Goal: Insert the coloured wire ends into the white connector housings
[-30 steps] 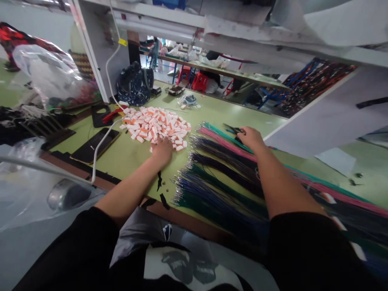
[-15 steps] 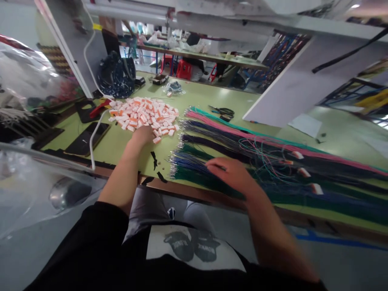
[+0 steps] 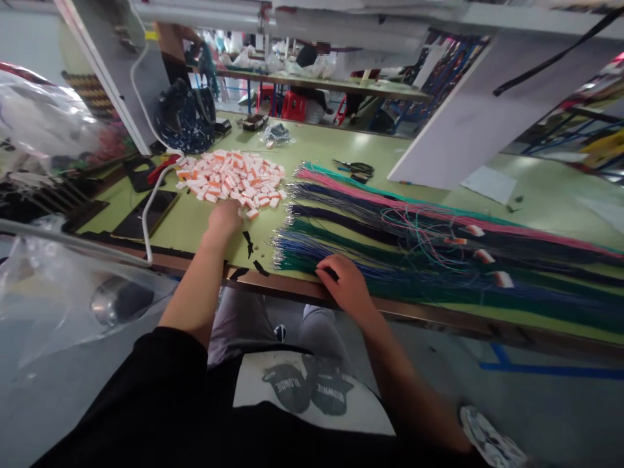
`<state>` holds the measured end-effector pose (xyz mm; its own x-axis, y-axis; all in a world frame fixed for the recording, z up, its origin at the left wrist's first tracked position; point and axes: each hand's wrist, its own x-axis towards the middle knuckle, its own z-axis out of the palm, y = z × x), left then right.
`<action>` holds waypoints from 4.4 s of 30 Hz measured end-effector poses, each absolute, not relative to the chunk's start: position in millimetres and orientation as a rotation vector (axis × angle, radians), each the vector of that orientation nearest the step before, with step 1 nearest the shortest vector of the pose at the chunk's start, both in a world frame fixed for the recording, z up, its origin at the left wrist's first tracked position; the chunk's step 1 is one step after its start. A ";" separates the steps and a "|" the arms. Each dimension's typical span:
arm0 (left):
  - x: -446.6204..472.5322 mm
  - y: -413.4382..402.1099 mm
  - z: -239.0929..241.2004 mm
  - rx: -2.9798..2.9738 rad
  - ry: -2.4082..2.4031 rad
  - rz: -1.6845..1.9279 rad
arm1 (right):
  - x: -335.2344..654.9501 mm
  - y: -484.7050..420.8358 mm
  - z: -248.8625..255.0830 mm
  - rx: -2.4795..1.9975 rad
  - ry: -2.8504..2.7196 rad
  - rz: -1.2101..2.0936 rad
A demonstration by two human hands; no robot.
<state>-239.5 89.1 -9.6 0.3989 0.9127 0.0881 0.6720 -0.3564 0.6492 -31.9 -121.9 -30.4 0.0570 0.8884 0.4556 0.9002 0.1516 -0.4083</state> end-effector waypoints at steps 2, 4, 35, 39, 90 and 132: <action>-234.3 85.3 -6.1 2.088 1.479 0.691 | -30.3 -124.0 -31.5 -1.646 -1.645 0.046; -229.9 78.4 -3.1 2.030 1.423 0.803 | -29.5 -126.5 -31.5 -1.617 -1.486 0.099; -212.1 -15.4 -22.1 1.331 0.323 0.612 | -66.1 -123.4 9.0 -1.618 -1.496 0.126; -213.8 -16.3 -24.6 1.305 0.337 0.585 | -64.7 -123.1 9.8 -1.622 -1.512 0.121; -211.9 -18.8 -19.4 1.229 0.338 0.664 | -68.5 -123.2 -0.2 -1.667 -1.722 -0.121; -213.5 -24.6 -24.5 1.367 0.495 0.633 | -74.9 -119.4 -23.4 -1.660 -1.739 -0.016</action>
<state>-213.5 -24.6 -24.5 0.7391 0.6725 0.0372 -0.1257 0.0835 0.9885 -74.9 -119.4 -23.4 0.0899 0.8647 0.4941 0.8736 0.1698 -0.4561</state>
